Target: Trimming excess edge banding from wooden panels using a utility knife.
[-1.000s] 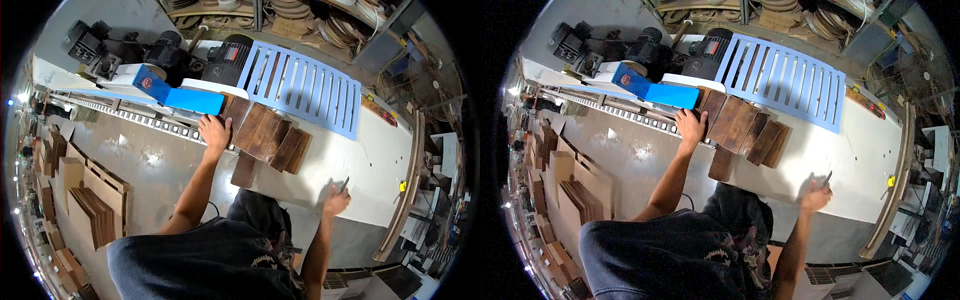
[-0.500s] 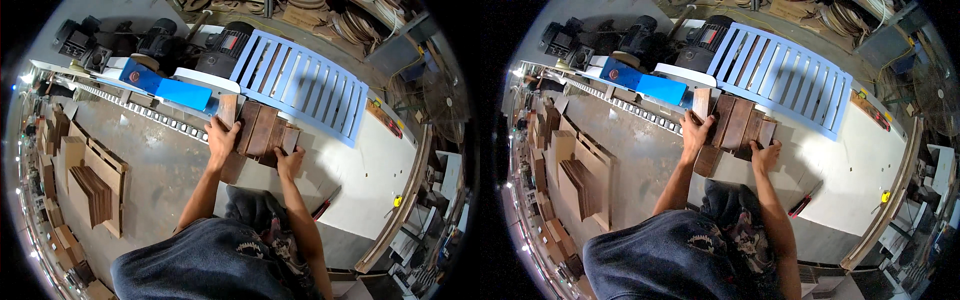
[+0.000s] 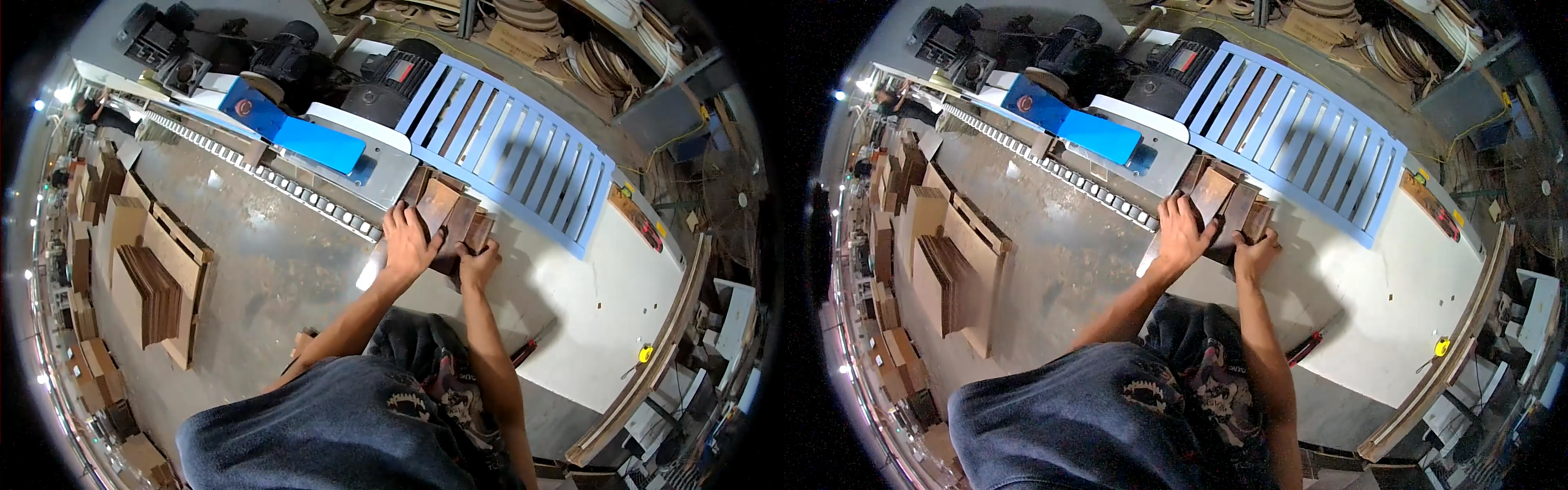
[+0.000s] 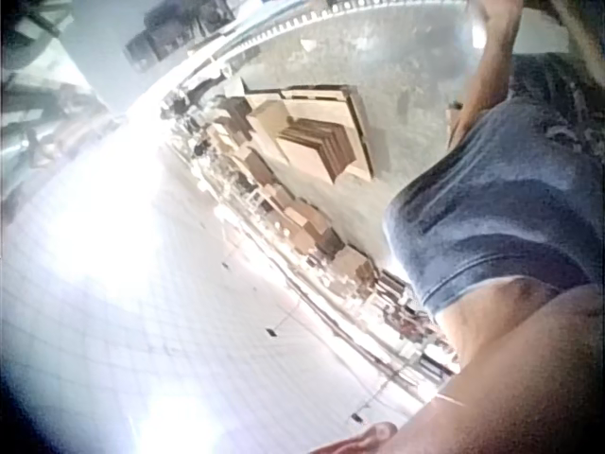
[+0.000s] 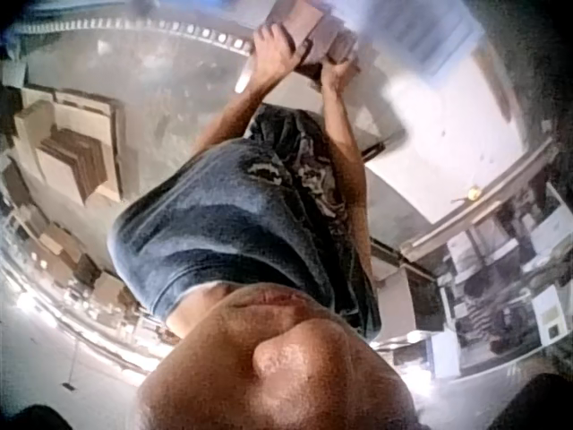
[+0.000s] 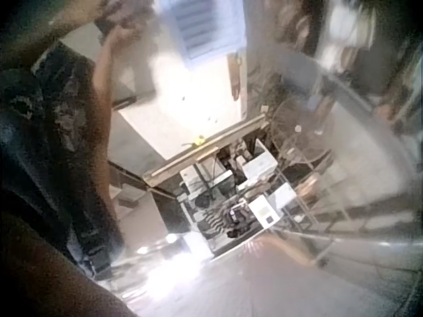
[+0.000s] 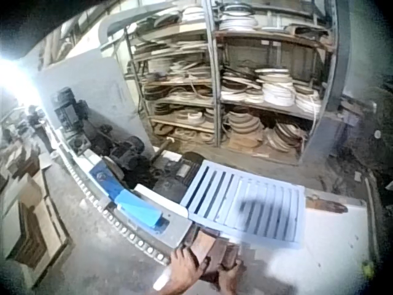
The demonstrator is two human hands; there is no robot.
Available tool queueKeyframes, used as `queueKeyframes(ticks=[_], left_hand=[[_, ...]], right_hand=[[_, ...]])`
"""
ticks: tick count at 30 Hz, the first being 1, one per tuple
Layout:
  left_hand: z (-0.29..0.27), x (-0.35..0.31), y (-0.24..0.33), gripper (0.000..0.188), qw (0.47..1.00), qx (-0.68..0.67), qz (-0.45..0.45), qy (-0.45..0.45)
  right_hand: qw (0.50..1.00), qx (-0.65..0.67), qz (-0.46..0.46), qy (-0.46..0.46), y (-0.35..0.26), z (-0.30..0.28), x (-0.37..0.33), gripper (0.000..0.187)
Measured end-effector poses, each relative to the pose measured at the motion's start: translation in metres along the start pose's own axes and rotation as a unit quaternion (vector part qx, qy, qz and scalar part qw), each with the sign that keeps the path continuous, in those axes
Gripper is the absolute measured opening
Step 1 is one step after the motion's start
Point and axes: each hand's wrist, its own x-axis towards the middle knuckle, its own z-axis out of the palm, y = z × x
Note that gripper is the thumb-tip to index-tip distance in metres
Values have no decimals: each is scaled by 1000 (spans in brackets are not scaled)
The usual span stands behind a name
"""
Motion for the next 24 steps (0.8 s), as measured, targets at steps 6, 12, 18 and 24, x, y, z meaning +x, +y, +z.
queueKeyframes(ticks=[6, 12, 18, 24], left_hand=[[-1, -8, -1, 74, 999, 15, 0, -40], [0, -1, -5, 71, 999, -35, -22, -33], [14, -3, -5, 78, 997, -39, -48, -39], [6, -6, 7, 74, 991, -4, -40, -128]], right_hand=[[996, 55, -66, 9, 10, 8, -1, 63], [994, 62, -91, 15, 3, -3, -8, 60], [997, 28, -61, -47, 11, -10, 0, 59], [974, 201, 44, -95, 55, -26, 14, 45]])
